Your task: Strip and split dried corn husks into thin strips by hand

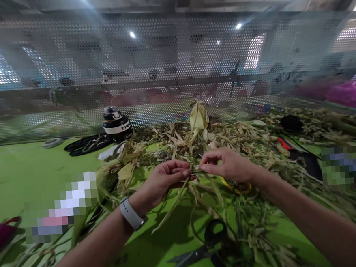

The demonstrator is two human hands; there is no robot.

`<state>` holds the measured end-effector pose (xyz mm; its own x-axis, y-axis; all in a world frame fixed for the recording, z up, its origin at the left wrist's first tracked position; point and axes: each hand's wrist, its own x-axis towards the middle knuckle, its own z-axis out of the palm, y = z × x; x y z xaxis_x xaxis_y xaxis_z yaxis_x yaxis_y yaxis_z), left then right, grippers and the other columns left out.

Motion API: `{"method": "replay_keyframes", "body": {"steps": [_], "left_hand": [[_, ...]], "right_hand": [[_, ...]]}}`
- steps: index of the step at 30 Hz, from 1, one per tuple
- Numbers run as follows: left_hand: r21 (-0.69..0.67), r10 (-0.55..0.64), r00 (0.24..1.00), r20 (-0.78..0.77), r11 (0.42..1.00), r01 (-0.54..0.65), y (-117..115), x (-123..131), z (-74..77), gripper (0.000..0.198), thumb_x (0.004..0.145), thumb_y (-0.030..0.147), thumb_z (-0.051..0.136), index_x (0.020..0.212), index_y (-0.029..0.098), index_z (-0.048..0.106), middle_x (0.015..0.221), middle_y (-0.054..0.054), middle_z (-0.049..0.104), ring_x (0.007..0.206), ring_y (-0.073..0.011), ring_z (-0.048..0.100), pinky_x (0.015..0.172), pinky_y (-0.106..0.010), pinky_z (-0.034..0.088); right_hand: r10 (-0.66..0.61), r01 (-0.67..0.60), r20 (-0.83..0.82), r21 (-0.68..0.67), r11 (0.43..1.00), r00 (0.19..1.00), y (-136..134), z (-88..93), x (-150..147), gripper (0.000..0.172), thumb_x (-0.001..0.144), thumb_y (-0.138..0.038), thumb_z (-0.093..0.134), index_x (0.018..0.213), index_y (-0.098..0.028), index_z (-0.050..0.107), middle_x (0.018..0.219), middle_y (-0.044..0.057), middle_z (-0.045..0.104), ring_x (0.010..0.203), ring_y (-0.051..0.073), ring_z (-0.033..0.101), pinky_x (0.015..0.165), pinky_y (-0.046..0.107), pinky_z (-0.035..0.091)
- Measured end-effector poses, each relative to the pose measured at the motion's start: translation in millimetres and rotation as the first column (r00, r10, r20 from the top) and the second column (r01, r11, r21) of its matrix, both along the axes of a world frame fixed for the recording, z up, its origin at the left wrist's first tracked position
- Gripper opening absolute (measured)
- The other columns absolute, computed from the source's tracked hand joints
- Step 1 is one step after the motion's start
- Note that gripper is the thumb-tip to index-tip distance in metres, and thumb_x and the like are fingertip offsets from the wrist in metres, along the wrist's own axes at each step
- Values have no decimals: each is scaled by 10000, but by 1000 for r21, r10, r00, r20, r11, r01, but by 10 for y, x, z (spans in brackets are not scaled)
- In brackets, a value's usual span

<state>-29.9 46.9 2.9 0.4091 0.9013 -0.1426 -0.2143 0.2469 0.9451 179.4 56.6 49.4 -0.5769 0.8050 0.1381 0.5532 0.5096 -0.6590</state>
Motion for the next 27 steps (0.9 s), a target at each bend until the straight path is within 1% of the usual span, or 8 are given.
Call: {"method": "replay_keyframes", "body": {"steps": [6,10,14,16,18,20,23,27], "left_hand": [[38,-41,999,13,998,41,-16,5,-7,255,657,181,751,843,149,580,737,-10,683,667,-92,630,567,-150,455],[72,-47,999,27,996,45,-30,10,36,285,650,172,754,840,155,543,716,2,675,651,-84,621,529,-129,428],[69,-55,998,28,996,53,-42,20,57,338,656,167,747,910,165,524,726,4,679,640,-79,618,553,-140,436],[85,-57,998,17,995,56,-47,30,56,343,652,163,747,906,161,517,721,7,673,618,-75,610,556,-150,436],[106,-41,999,-8,994,41,-53,41,62,362,641,164,753,903,160,504,702,12,666,601,-78,606,557,-162,435],[121,-25,998,-60,992,32,-66,52,82,418,632,177,758,949,164,487,687,12,662,602,-96,612,559,-182,435],[125,-41,988,-150,990,60,-103,68,132,539,627,210,759,1068,167,451,687,2,659,620,-128,619,555,-210,431],[97,-86,975,-203,989,108,-151,90,168,607,612,234,765,1115,154,435,679,-3,646,634,-148,621,565,-234,434]], "right_hand": [[46,-46,-9,21,999,999,6,-16,-9,153,810,-286,554,781,-149,617,597,-35,503,562,87,429,527,197,324],[22,-25,-71,-48,999,997,-57,-29,-68,198,831,-358,546,874,-165,545,564,-64,471,514,77,381,480,188,279],[3,-27,-177,-135,990,984,-85,-123,-151,295,850,-455,499,947,-178,464,559,-81,453,501,77,359,469,186,262],[-1,-30,-182,-169,985,983,-75,-167,-178,326,856,-484,472,974,-181,451,576,-75,476,502,80,372,479,192,277],[-10,-7,-138,-119,993,990,-68,-181,-191,318,857,-483,470,945,-178,489,632,-42,528,544,94,427,514,208,311],[-11,13,-71,17,1000,997,-76,-163,-197,275,846,-443,508,892,-174,545,725,2,572,642,120,488,580,232,346],[-8,5,12,192,981,1000,-109,-116,-204,188,827,-348,556,787,-165,581,801,30,592,746,144,510,657,253,357],[-8,-16,107,217,976,994,-148,-86,-204,171,815,-325,556,774,-159,542,777,32,592,695,138,494,602,242,333]]}}
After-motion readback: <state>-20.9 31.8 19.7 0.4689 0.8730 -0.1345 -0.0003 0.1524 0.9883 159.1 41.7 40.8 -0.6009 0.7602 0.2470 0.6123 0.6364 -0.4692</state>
